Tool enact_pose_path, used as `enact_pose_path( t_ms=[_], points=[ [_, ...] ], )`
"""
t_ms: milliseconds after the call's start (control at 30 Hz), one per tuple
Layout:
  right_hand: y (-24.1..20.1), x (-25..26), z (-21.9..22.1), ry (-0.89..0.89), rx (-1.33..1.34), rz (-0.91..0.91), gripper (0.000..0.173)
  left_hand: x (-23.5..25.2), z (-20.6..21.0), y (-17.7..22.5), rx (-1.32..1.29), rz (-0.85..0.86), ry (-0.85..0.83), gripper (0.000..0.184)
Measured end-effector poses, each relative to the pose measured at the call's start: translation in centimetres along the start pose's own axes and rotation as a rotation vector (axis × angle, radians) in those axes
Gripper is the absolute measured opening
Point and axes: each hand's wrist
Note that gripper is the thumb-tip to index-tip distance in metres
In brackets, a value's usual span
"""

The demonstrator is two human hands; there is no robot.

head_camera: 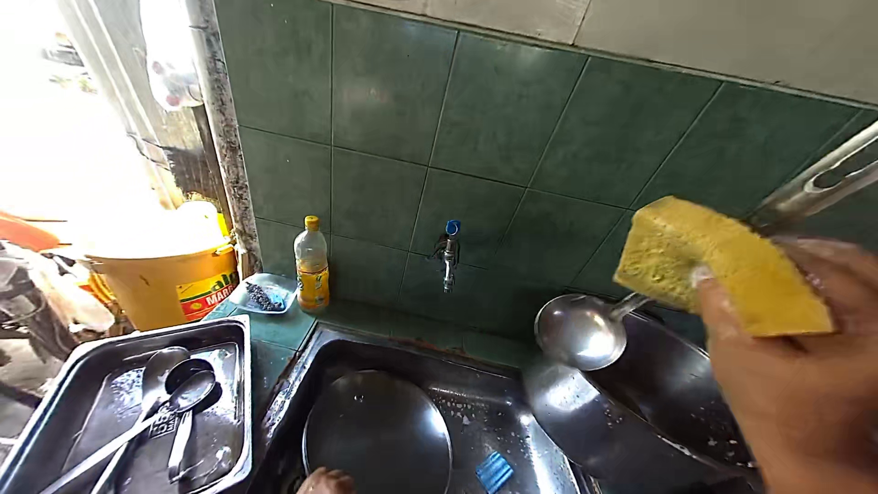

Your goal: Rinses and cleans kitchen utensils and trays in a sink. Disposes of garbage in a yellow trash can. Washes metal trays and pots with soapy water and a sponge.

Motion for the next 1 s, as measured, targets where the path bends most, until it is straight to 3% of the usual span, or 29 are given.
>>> enact_pose_path(
  t_ms=[67,133,200,233,333,467,533,633,733,833,933,1000],
  points=[
    [-2.8,-2.0,1.5,0.012,0.126,0.001,0.037,1.9,-2.3,0.8,-0.293,-0.084,0.16,0.036],
    [-5.5,-4.8,4.2,0.013,0.307,0.043,0.032,4.7,-4.8,2.4,-0.631,-0.081,0.31,0.067],
    [-8.1,-7.8,7.3,-0.004,0.508,0.127,0.027,7.2,-6.9,3.9,-0.884,-0.042,0.334,0.098],
    [-9.2,-9.1,8.8,-0.014,0.592,0.174,0.024,8.2,-7.4,4.1,-0.976,-0.018,0.299,0.1],
    [-11.2,-12.2,13.0,-0.034,0.766,0.323,0.019,9.4,-6.4,3.2,-1.191,-0.082,0.114,0.071],
    [-10.7,-15.5,17.3,-0.077,0.901,0.667,0.022,8.3,-1.1,2.0,-1.478,-0.341,0.118,0.031],
    [-10.3,-17.0,18.3,-0.141,0.966,0.875,0.024,7.9,0.2,2.3,-1.49,-0.496,0.127,0.017],
    [-9.9,-18.4,18.0,-0.126,1.014,1.09,0.029,7.9,0.6,1.7,-1.384,-0.656,0.164,0.018],
    [-9.6,-19.6,17.0,-0.133,0.942,1.187,0.058,8.1,-0.3,0.2,-1.169,-0.761,0.213,0.023],
    [-11.6,-21.8,17.3,-0.348,0.988,1.24,0.068,9.0,-1.4,0.3,-0.97,-0.753,0.209,0.025],
    [-14.4,-21.9,18.4,-0.59,1.215,1.21,0.084,10.6,-2.1,1.8,-0.826,-0.636,0.177,0.026],
    [-14.3,-21.6,18.8,-0.655,1.377,1.195,0.09,11.1,-2.3,2.3,-0.795,-0.636,0.188,0.024]
  ],
)
Point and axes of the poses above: each hand's wrist, its own x-axis towards the middle knuckle, its own z-axis out of the palm, y = z × x, and after that the axes turned 8 degrees about -y, right-handed
